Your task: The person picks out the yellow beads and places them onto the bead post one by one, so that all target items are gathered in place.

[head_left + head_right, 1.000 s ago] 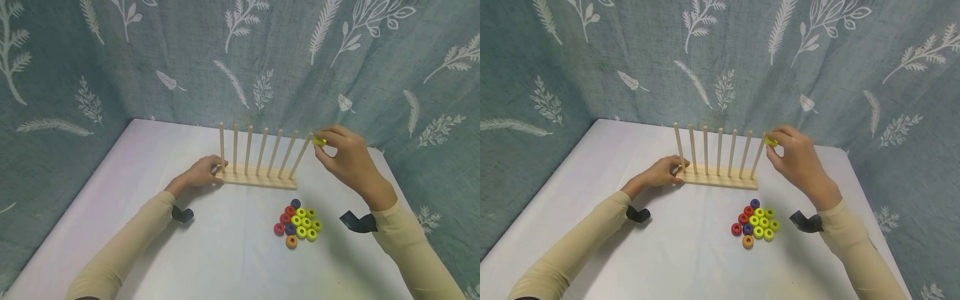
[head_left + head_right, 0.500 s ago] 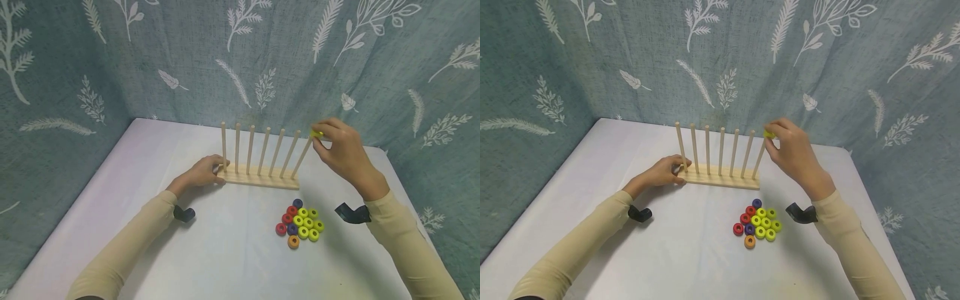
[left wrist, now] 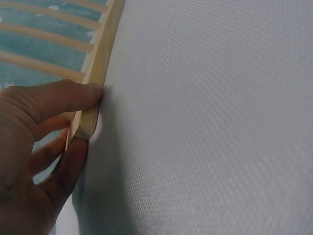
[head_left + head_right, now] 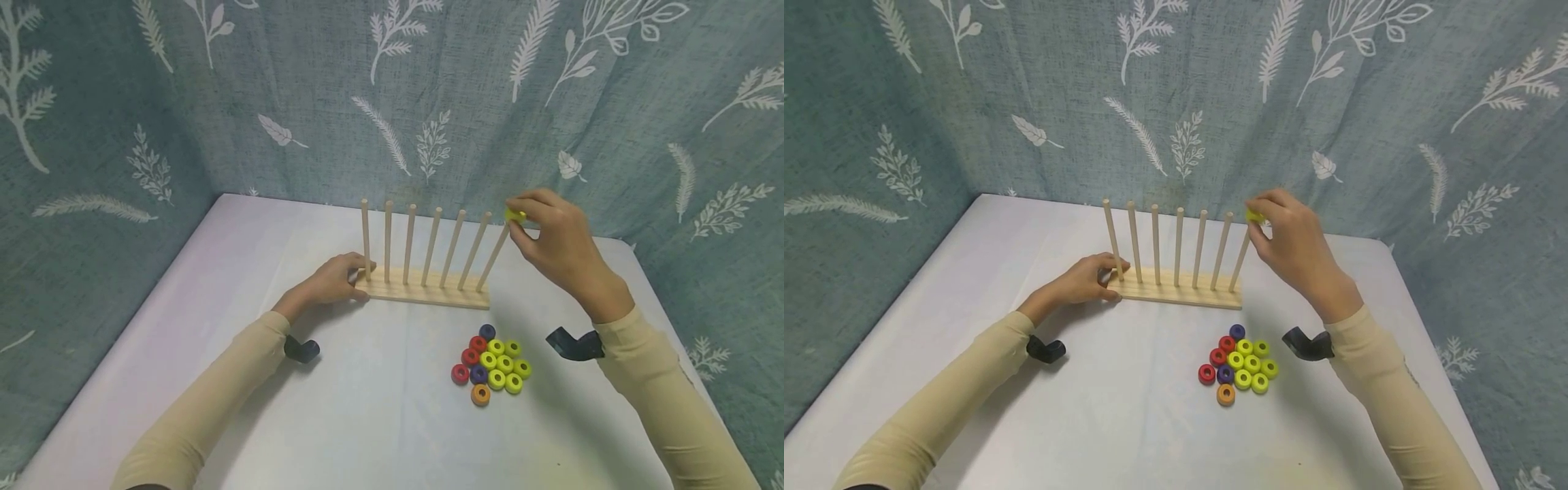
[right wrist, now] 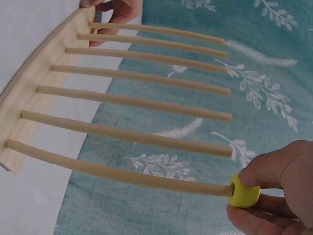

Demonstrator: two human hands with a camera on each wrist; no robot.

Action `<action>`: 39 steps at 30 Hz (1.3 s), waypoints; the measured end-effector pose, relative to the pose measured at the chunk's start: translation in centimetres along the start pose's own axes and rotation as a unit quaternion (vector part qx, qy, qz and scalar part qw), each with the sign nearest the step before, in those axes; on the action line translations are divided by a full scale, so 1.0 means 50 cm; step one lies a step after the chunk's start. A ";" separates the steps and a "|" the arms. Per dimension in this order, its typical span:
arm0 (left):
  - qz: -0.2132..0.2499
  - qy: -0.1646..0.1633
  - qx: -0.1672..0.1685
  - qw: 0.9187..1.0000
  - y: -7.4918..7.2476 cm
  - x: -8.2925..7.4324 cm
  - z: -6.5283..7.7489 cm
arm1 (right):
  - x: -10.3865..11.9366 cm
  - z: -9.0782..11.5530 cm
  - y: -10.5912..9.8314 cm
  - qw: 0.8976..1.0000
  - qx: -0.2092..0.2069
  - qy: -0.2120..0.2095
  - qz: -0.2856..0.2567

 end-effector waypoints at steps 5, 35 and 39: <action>0.004 -0.001 0.000 1.000 0.000 0.003 0.004 | -0.001 -0.003 0.004 1.000 0.001 -0.005 -0.007; 0.008 0.001 -0.004 1.000 0.001 0.000 0.003 | -0.052 0.052 0.046 0.995 0.056 0.080 -0.024; 0.008 0.006 -0.004 1.000 -0.001 -0.001 0.004 | -0.053 0.065 0.038 0.995 0.051 0.082 -0.019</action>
Point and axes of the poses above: each hand's wrist, its own z-axis away from the middle knuckle, its own y-axis out of the palm, x = y × z, the point moved 10 cm from there along -z, towards the middle knuckle, and after that the axes turned 3 degrees about -z, right-handed, at the moved point
